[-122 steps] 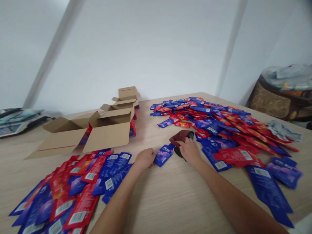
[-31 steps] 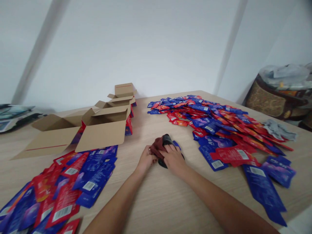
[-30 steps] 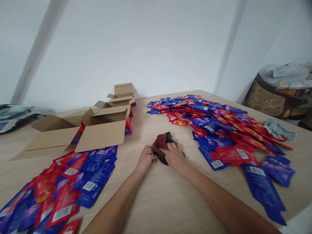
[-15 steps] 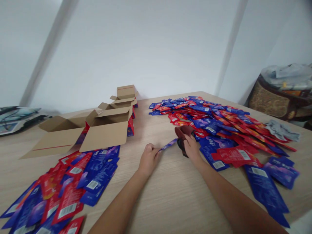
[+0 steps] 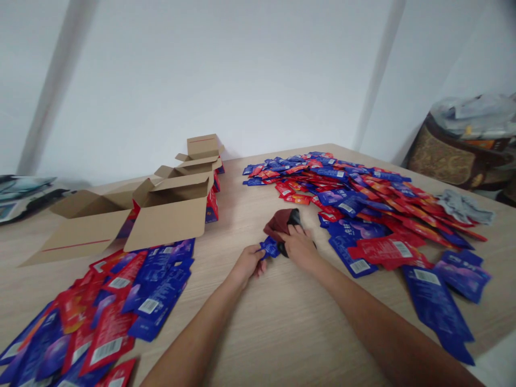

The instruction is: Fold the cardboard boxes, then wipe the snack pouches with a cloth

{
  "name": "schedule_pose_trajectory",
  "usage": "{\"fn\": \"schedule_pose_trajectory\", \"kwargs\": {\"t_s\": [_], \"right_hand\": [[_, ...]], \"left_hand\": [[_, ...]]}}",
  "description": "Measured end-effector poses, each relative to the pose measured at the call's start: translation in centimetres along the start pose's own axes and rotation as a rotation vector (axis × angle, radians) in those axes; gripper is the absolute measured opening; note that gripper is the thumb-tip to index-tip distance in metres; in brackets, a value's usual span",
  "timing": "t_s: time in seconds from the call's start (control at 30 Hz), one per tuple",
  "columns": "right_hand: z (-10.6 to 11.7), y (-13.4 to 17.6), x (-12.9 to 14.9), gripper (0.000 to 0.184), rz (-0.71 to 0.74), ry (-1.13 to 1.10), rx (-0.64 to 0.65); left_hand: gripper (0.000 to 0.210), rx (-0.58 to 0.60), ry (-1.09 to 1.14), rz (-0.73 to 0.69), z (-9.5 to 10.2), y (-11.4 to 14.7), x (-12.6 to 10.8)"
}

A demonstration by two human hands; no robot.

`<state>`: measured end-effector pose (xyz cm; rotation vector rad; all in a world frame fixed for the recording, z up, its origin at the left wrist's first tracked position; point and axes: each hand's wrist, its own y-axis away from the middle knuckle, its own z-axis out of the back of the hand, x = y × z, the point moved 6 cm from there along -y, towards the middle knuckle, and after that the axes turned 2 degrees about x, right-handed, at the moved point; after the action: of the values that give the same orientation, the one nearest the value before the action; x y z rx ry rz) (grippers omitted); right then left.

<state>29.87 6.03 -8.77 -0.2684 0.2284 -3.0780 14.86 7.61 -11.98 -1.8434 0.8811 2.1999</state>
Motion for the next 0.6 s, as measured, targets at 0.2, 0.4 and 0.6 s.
{"fn": "schedule_pose_trajectory", "kwargs": {"t_s": [0.2,0.4,0.6], "right_hand": [[1.0,0.6,-2.2,0.048,-0.163,-0.034,-0.096],[0.2,2.4,4.6,0.051,0.194,-0.046,-0.059],[0.5,0.0,-2.2,0.045,-0.153,0.039,-0.034]], "left_hand": [[0.01,0.001,-0.02,0.05,0.7,0.0,-0.1],[0.019,-0.018,-0.091,0.077,1.0,0.0,0.0],[0.015,-0.03,-0.036,0.078,1.6,0.1,0.0]]}}
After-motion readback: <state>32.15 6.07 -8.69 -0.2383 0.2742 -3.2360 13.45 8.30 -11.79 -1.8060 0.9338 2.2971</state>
